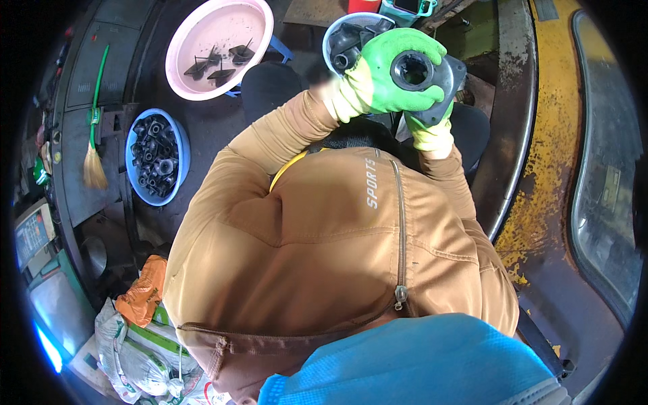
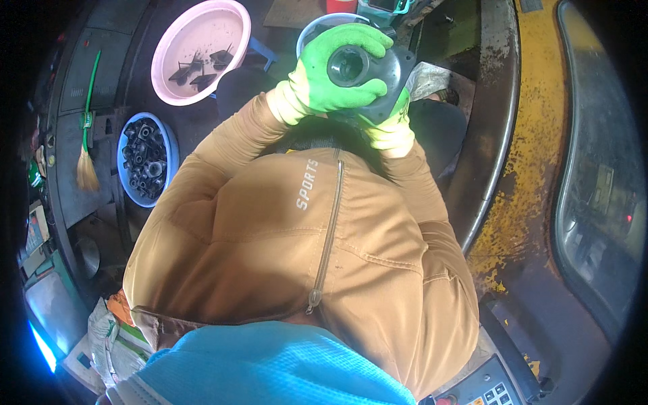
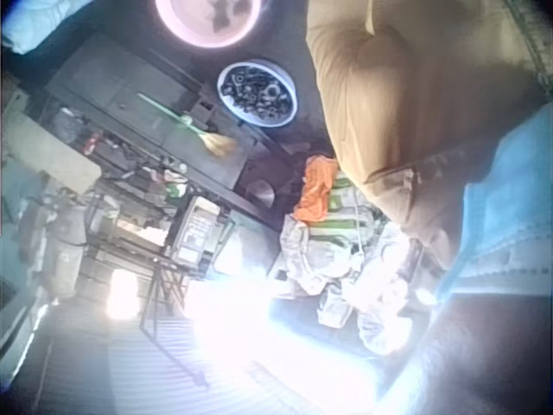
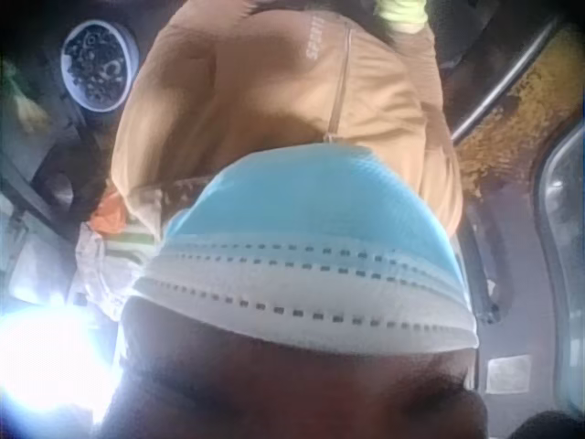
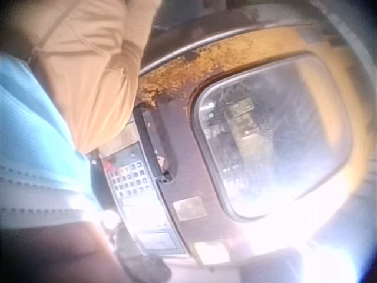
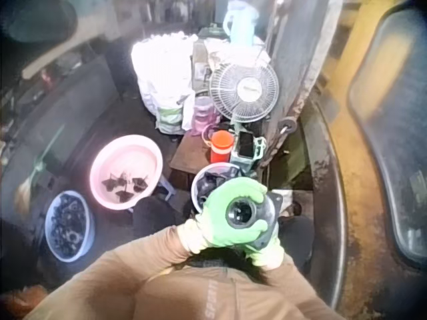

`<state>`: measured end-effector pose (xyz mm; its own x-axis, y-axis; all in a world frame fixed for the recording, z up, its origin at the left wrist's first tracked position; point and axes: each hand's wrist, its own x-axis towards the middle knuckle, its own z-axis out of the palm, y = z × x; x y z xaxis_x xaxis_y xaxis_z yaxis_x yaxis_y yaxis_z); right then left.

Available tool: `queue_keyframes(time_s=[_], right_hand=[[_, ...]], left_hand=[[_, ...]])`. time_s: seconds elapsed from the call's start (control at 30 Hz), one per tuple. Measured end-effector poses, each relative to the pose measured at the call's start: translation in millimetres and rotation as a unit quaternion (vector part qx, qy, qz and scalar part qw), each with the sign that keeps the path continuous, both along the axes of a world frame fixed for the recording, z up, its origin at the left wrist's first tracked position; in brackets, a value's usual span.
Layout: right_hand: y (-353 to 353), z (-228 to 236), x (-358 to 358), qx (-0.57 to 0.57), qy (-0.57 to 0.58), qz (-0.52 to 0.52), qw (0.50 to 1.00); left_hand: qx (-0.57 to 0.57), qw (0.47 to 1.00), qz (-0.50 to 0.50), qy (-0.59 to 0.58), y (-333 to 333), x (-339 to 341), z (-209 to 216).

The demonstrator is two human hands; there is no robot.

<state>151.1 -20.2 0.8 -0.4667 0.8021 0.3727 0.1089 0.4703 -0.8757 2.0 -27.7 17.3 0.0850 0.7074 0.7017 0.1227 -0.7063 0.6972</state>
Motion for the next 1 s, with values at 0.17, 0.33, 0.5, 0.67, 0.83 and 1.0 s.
queue_keyframes(time_s=[0.17,0.33,0.5,0.67,0.83,1.0], right_hand=[[6,19,8,0.056,-0.059,0.063,0.995],[12,11,29,0.058,-0.160,0.162,0.972],[5,0,41,-0.116,-0.115,0.257,0.952],[1,-20,14,-0.321,0.047,0.401,0.857],[34,-32,-6,-0.591,0.289,0.394,0.641],[100,-33,1,-0.541,0.346,0.392,0.659]], left_hand=[[-0.016,0.996,-0.077,0.029,-1,-9,11],[-0.082,0.970,-0.225,0.047,0,-18,14],[-0.111,0.922,-0.367,0.057,0,-18,18],[-0.138,0.867,-0.479,-0.004,11,-18,2],[-0.161,0.983,0.081,-0.038,22,-50,-28],[-0.179,0.927,0.117,-0.310,21,-108,-53]])
